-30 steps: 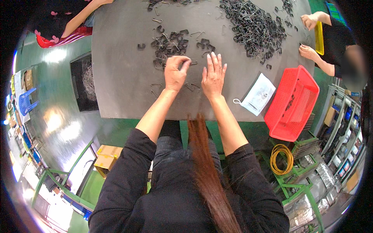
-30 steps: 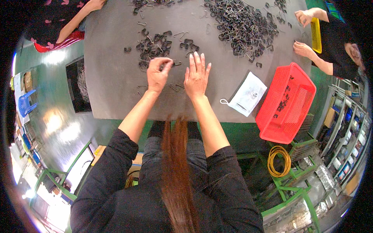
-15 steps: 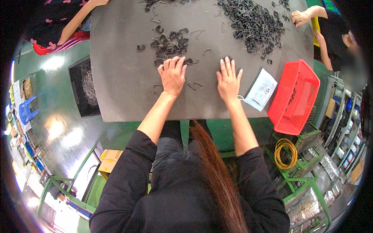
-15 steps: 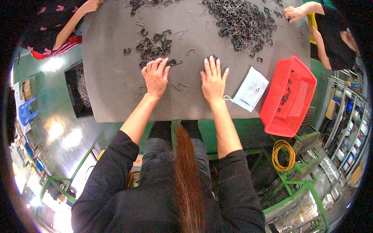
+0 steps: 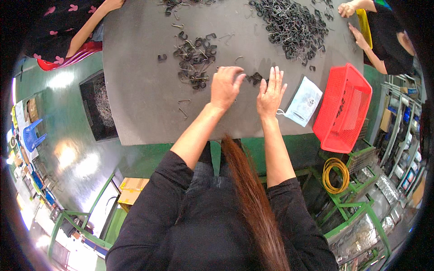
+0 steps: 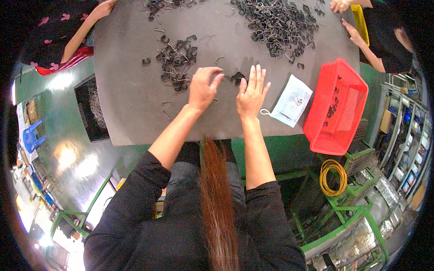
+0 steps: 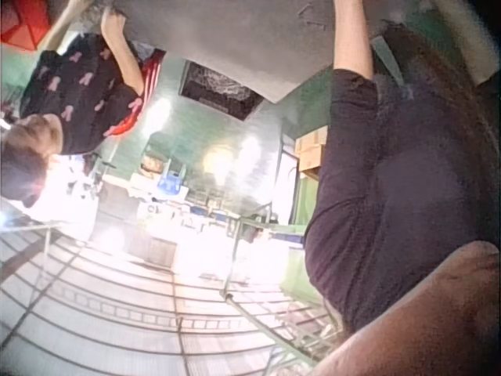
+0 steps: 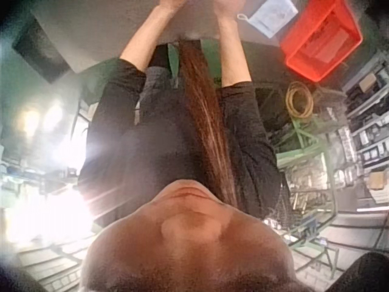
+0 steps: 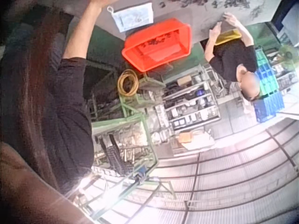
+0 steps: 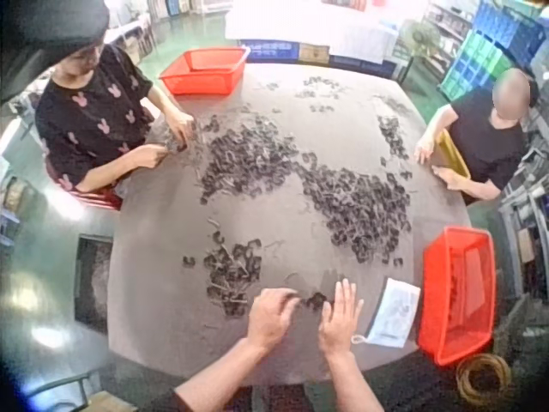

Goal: The person sorts small metal parts on a table by hand, separating them into piles and transferring some into a red basket. The person also moves a face mask aside to access the workspace.

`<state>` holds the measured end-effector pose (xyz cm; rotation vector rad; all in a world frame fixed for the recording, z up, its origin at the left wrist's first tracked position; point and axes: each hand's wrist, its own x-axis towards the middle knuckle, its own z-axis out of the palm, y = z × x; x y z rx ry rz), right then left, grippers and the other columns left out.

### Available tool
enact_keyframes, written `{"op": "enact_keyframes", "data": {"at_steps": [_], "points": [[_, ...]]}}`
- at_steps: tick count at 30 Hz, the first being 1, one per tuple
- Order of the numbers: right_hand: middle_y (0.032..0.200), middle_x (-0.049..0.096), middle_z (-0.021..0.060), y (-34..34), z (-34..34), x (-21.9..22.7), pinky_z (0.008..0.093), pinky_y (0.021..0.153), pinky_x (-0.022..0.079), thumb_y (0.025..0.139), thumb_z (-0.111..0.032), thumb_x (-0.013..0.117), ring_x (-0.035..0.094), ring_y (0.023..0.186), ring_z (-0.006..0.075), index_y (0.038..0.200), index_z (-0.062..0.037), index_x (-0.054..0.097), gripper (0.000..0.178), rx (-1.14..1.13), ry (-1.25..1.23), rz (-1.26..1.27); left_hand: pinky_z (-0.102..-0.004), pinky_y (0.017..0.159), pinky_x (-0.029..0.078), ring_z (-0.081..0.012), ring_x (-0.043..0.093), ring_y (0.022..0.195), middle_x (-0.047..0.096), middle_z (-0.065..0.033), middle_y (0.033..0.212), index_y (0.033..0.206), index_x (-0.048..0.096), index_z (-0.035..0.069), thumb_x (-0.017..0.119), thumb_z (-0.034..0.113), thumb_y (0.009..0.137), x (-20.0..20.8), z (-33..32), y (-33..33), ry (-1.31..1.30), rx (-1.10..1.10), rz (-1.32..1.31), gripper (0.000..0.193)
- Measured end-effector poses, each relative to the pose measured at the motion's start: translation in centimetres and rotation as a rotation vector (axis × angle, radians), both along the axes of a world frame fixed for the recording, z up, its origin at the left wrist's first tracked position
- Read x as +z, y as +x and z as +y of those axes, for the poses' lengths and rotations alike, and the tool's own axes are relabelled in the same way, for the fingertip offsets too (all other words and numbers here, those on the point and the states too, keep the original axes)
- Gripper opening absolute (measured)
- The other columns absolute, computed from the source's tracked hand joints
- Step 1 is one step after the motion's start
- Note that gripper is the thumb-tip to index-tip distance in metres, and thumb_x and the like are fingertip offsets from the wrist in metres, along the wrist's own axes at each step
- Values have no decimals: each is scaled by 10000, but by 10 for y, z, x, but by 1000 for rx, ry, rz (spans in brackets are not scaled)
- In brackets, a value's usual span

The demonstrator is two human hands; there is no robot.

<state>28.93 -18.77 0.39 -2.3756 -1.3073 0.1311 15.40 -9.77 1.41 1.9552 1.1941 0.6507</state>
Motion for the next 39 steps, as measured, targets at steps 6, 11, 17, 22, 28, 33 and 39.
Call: {"op": "enact_keyframes", "data": {"at_steps": [6,11,17,22,28,33,39], "points": [[1459,370,56,-16,77,-11,523,1102,207,914,-280,519,289,1377,249,1371,-117,421,495,442,77,-38,-612,1096,-12,-257,93,1436,263,-36,1506,1419,357,157,506,233,909,-27,5,-32,340,-128,560,537],[1458,371,30,-16,131,-32,517,1100,218,916,-323,507,297,1369,231,1361,-125,432,494,574,88,-145,-614,1094,-25,-231,45,1447,196,-5,1540,1458,291,185,461,235,935,-33,18,-76,328,-92,541,553],[1488,322,70,-67,47,-30,508,1129,131,915,-308,507,234,1402,246,1399,-89,385,545,513,-26,-21,-628,1089,-10,-226,68,1444,235,23,1528,1456,302,210,433,270,955,-34,55,-88,383,-89,578,522],[1486,322,74,-80,59,-21,517,1133,87,920,-309,504,246,1397,231,1398,-113,392,529,543,7,25,-640,1080,-23,-225,81,1442,245,19,1525,1445,323,190,424,287,960,-40,48,-107,342,42,620,505],[1480,336,22,-52,115,-30,587,1094,148,922,-339,495,248,1394,225,1383,-167,415,498,588,-7,-135,-625,1085,-37,-207,103,1439,255,12,1521,1437,335,158,418,258,962,-37,43,-98,349,69,483,492],[1503,294,8,-50,77,-28,589,1103,111,920,-375,489,203,1413,211,1407,-203,389,526,520,-71,-141,-625,1087,-31,-204,110,1438,265,20,1516,1437,335,168,426,250,958,-32,49,-85,363,60,445,495],[1520,255,37,-47,77,-27,613,1097,65,924,-394,476,165,1424,235,1389,-211,424,503,445,-131,-232,-708,1041,-1,-251,83,1439,273,11,1504,1392,405,289,491,253,924,-34,55,-74,389,18,478,477]]}}
